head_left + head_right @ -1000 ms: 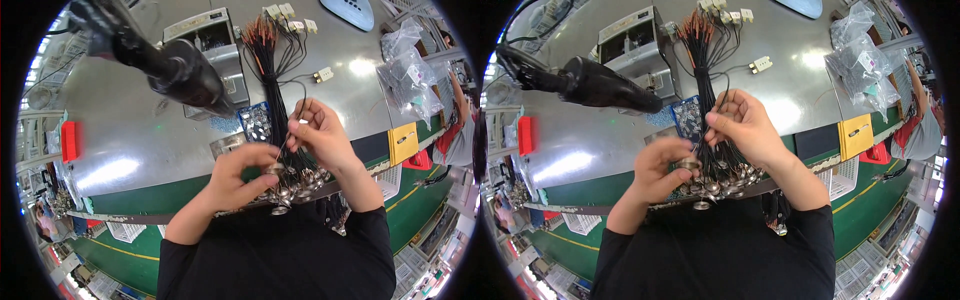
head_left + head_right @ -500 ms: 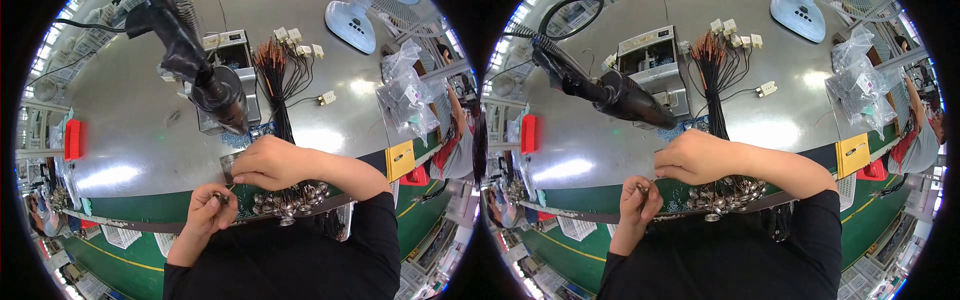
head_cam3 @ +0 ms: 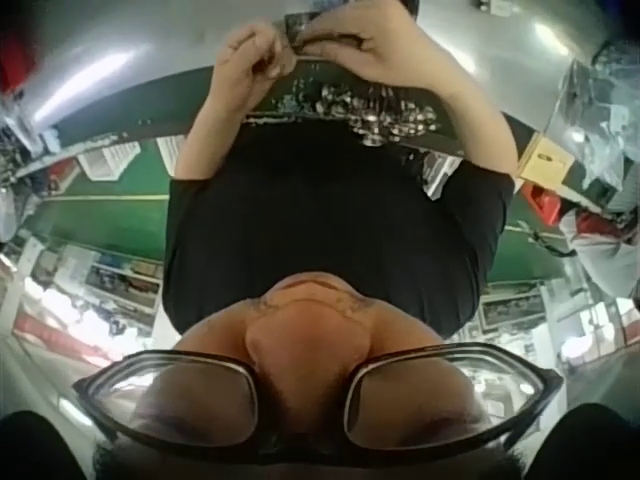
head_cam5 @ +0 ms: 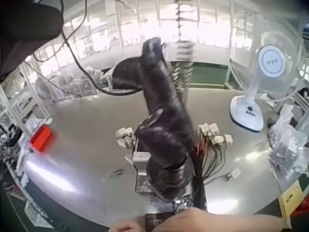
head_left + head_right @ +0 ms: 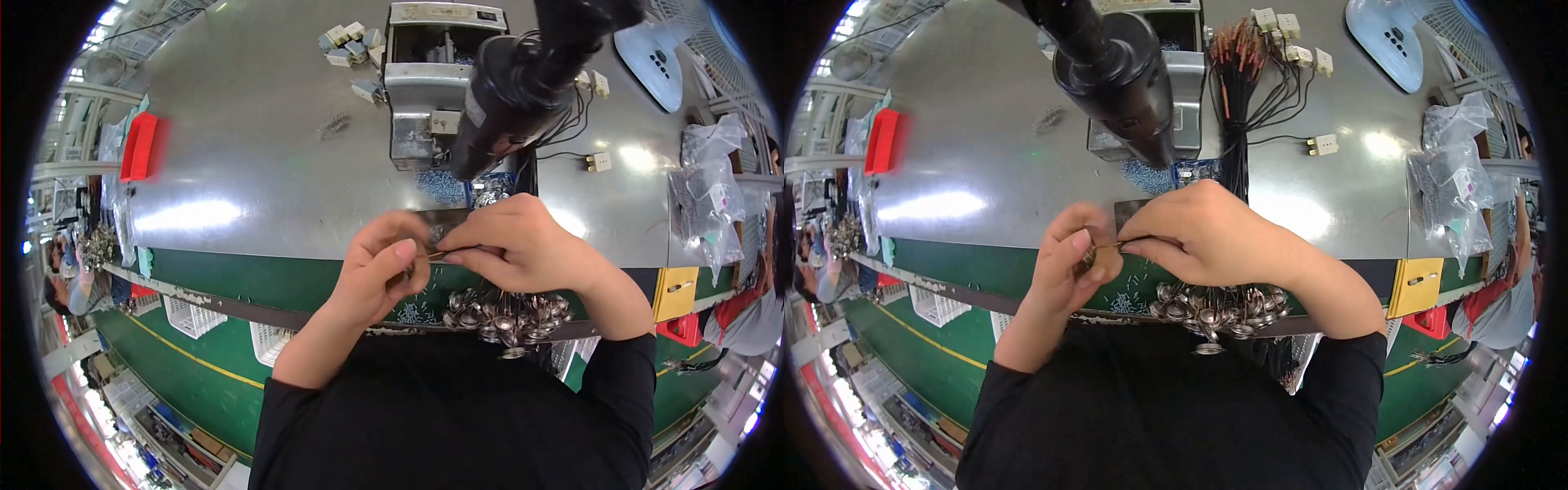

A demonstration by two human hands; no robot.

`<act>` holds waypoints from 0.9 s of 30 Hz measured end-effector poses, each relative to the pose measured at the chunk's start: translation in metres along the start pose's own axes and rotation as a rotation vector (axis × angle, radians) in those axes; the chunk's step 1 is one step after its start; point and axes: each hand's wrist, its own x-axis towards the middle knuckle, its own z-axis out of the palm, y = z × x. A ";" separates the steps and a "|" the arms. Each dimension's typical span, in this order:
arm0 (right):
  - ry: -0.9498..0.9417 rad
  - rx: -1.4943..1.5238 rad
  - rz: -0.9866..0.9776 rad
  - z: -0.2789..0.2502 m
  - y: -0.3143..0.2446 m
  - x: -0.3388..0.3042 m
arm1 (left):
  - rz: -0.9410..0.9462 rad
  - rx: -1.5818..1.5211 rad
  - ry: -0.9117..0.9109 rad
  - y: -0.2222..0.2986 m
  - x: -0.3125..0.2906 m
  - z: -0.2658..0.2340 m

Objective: Assemble electrical components by mounting circular units onto a base and securing them with a power screwdriver.

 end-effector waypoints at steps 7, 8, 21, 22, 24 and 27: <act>0.133 -0.040 -0.103 0.001 0.002 -0.002 | -0.125 0.351 -0.038 0.016 0.005 0.013; 0.130 -0.036 -0.105 0.001 0.001 -0.002 | -0.123 0.351 -0.033 0.019 0.006 0.016; 0.213 0.143 0.031 -0.008 -0.009 0.000 | 0.084 0.192 -0.228 0.014 0.022 0.016; 0.168 0.094 0.070 -0.011 -0.017 0.001 | 0.043 0.168 -0.266 0.015 0.022 0.010; 0.121 0.045 0.107 -0.010 -0.022 0.003 | 0.003 0.144 -0.303 0.013 0.025 -0.001; 0.112 0.025 0.103 -0.006 -0.021 0.006 | -0.030 0.044 -0.385 0.007 0.030 -0.014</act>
